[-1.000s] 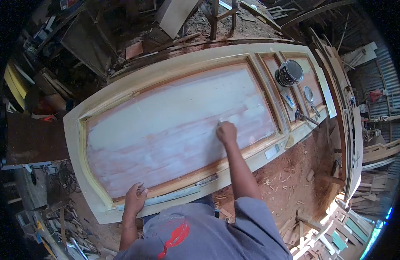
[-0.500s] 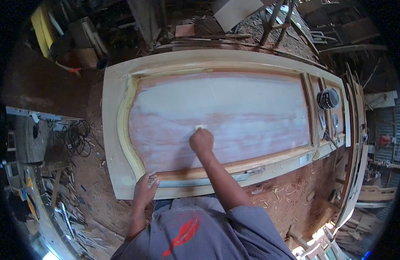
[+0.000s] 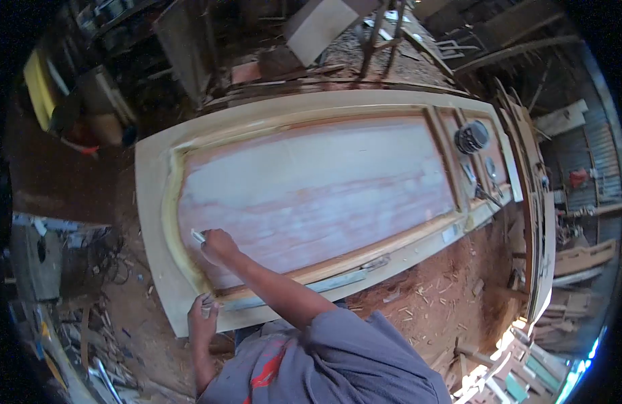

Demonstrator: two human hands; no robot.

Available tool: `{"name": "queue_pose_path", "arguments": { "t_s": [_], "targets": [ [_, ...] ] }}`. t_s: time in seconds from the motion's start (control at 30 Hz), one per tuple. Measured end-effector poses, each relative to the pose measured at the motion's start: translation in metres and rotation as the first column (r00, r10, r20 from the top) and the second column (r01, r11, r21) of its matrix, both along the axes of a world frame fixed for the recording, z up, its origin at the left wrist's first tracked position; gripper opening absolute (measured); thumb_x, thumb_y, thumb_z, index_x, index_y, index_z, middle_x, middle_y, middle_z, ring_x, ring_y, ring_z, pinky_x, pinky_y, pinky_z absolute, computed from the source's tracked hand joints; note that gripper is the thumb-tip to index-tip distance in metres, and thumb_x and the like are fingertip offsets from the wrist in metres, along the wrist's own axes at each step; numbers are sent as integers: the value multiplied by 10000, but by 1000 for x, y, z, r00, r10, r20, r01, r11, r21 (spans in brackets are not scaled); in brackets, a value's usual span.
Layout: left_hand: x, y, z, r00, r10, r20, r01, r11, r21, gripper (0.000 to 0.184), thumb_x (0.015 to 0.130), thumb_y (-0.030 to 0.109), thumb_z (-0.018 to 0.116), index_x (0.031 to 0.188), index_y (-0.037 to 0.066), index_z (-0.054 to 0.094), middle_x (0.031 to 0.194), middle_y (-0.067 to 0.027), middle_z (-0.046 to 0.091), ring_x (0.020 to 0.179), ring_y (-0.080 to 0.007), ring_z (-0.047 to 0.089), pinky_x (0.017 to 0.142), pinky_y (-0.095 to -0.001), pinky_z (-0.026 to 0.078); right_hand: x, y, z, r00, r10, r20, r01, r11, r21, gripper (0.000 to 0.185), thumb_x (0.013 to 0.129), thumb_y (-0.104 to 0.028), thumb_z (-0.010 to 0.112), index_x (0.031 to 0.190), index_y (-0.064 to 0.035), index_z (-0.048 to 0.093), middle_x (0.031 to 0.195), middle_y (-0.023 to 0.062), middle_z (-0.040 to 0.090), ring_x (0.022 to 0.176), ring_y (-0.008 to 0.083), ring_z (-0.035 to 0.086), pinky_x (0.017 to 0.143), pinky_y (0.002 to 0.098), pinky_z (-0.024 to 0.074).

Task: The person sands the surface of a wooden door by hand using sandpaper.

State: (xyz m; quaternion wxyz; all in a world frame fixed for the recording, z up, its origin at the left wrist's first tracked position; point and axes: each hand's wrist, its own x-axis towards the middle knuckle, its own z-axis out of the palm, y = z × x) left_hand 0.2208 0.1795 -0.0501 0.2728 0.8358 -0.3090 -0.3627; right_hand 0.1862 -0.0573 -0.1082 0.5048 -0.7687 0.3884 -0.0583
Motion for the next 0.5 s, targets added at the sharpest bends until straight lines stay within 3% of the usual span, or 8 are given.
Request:
{"name": "queue_pose_path", "arguments": {
  "t_s": [0.03, 0.1, 0.13, 0.17, 0.2, 0.27, 0.37, 0.5],
  "targets": [
    [-4, -8, 3, 1000, -2, -3, 2, 1000, -1, 421, 928, 219, 720, 1275, -4, 635, 1198, -226, 693, 1115, -360, 674, 989, -436, 519, -26, -16, -13, 988, -69, 137, 69, 998, 3, 220, 842, -115, 595, 981, 16, 704, 913, 323, 676, 898, 477, 673, 807, 547, 522],
    [-16, -22, -2, 1000, -3, 28, 3, 1000, 4, 410, 928, 204, 719, 1267, -12, 638, 1192, -227, 693, 1113, -358, 675, 979, -427, 526, -108, -63, -35, 987, -78, 143, 88, 994, -65, 218, 852, -126, 623, 978, 35, 700, 876, 287, 697, 838, 419, 696, 769, 499, 534],
    [-23, -32, -3, 999, -11, 35, 11, 1000, 1, 411, 929, 205, 718, 1269, -11, 637, 1188, -226, 694, 1108, -353, 677, 978, -427, 526, -157, -88, -41, 974, -224, 23, 221, 972, 79, 214, 861, -128, 646, 973, 45, 706, 847, 220, 710, 810, 311, 691, 760, 435, 531],
    [-32, -42, -4, 999, -14, 45, 14, 1000, -1, 412, 930, 206, 717, 1270, -11, 636, 1185, -225, 695, 1104, -348, 678, 977, -426, 526, -219, -112, -72, 926, -331, 183, 313, 942, 124, 211, 878, -133, 643, 960, 48, 715, 848, 176, 717, 830, 227, 672, 777, 395, 526],
    [-44, -54, -4, 998, -13, 54, 14, 1000, -2, 413, 931, 207, 717, 1272, -11, 635, 1181, -224, 695, 1099, -343, 680, 976, -426, 527, -277, -143, -50, 911, -372, 177, 365, 928, 71, 206, 889, -131, 617, 942, 42, 717, 879, 199, 723, 848, 259, 682, 810, 398, 526],
    [-71, -81, -1, 999, -13, 32, 12, 1000, 24, 417, 933, 216, 715, 1273, -11, 634, 1176, -215, 698, 1087, -329, 683, 975, -427, 525, -416, -207, -86, 871, -491, 22, 474, 826, -304, 230, 864, -147, 599, 928, 43, 712, 900, 213, 731, 857, 322, 688, 817, 419, 533],
    [-122, -123, -4, 999, -45, 31, 44, 998, 48, 421, 932, 221, 716, 1276, -9, 634, 1164, -204, 704, 1066, -311, 688, 967, -423, 527, -571, -294, -40, 748, -661, -60, 581, 696, -421, 287, 795, -184, 599, 895, 68, 694, 792, 238, 702, 753, 347, 690, 732, 447, 527],
    [-192, -180, -7, 991, -136, -7, 136, 989, 63, 422, 929, 218, 720, 1277, -6, 636, 1151, -195, 708, 1047, -303, 692, 952, -407, 532, -700, -395, -31, 683, -706, -189, 497, 638, -588, 294, 838, -210, 565, 964, 8, 716, 888, 284, 693, 865, 427, 691, 780, 496, 519]
  ]
}}
